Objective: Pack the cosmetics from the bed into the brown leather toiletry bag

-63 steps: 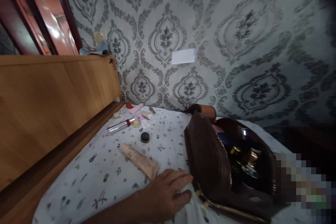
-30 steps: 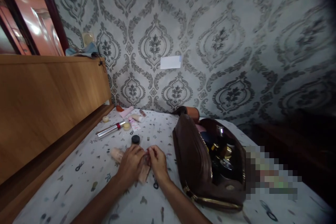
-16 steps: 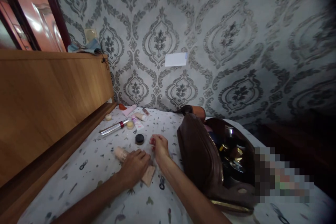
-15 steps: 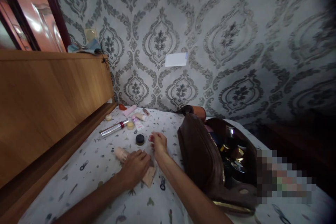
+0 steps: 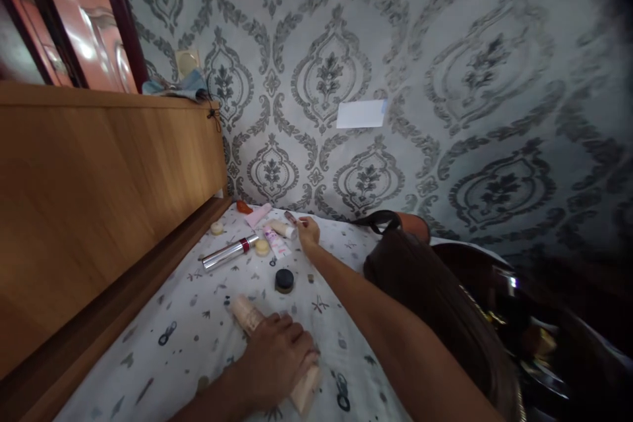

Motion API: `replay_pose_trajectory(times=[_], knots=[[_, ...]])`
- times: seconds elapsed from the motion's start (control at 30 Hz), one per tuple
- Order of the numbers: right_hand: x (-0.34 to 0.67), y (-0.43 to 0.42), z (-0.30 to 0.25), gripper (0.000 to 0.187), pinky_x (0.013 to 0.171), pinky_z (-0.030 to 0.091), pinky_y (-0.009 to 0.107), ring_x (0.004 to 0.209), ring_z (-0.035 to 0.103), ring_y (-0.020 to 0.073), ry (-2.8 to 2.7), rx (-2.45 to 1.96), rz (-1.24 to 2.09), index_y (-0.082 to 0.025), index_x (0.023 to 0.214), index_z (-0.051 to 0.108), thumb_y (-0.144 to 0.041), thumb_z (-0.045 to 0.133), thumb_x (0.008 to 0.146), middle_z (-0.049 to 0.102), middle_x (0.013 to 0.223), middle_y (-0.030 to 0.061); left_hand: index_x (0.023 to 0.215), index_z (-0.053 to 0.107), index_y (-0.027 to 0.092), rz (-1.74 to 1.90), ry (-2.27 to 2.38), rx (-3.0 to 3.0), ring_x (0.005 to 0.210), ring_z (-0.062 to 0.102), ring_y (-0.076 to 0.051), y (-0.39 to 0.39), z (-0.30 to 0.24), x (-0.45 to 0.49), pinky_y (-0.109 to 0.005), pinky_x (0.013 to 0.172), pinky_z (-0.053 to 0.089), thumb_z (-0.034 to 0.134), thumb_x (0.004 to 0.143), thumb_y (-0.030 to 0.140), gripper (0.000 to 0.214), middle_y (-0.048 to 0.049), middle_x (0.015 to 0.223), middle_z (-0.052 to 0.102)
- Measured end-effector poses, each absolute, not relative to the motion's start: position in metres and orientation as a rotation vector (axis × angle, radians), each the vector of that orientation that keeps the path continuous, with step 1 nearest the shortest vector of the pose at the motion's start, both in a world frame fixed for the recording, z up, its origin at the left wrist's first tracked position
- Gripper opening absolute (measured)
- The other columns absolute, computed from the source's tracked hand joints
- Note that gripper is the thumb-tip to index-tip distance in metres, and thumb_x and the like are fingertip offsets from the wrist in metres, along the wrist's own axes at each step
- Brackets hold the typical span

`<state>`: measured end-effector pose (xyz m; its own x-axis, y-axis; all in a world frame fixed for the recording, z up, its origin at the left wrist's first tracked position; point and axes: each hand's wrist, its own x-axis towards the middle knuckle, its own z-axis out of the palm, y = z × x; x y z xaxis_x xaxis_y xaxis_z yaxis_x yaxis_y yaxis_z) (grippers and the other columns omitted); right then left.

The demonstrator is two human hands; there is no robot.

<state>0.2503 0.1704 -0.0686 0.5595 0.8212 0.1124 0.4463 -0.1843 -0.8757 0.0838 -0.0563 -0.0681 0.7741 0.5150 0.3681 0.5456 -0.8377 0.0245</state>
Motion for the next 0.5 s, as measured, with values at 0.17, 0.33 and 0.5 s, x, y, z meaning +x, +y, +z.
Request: replay_pose_trajectory(times=[0.17, 0.33, 0.5], knots=[[0.249, 0.200, -0.081, 0.038, 0.071, 0.044, 0.026, 0.091, 0.064, 0.0219, -1.102, -1.909, 0.479, -0.018, 0.117, 0.066, -0.039, 0.061, 0.086, 0.071, 0.105, 0.0094, 0.080, 0.059, 0.019, -0.572, -0.826, -2.833, 0.074, 0.062, -0.018, -0.054, -0.071, 0.085, -0.032, 0.074, 0.044, 0.055, 0.096, 0.037, 0.024, -0.0005, 0.075, 0.067], [0.257, 0.221, -0.076, 0.032, 0.076, 0.045, 0.028, 0.100, 0.065, 0.0243, -1.204, -2.006, 0.493, -0.018, 0.108, 0.071, -0.029, 0.071, 0.078, 0.072, 0.108, 0.0105, 0.079, 0.058, 0.019, -0.600, -0.800, -2.835, 0.073, 0.061, -0.018, -0.051, -0.076, 0.085, -0.033, 0.071, 0.043, 0.055, 0.096, 0.037, 0.025, -0.0001, 0.073, 0.065], [0.264, 0.229, -0.071, 0.016, 0.073, 0.049, 0.031, 0.089, 0.068, 0.0243, -1.260, -2.060, 0.487, -0.015, 0.079, 0.072, -0.027, 0.079, 0.070, 0.074, 0.088, 0.0112, 0.077, 0.059, 0.019, -0.657, -0.788, -2.800, 0.072, 0.060, -0.018, -0.049, -0.082, 0.085, -0.033, 0.069, 0.042, 0.057, 0.094, 0.039, 0.025, -0.0005, 0.071, 0.065]])
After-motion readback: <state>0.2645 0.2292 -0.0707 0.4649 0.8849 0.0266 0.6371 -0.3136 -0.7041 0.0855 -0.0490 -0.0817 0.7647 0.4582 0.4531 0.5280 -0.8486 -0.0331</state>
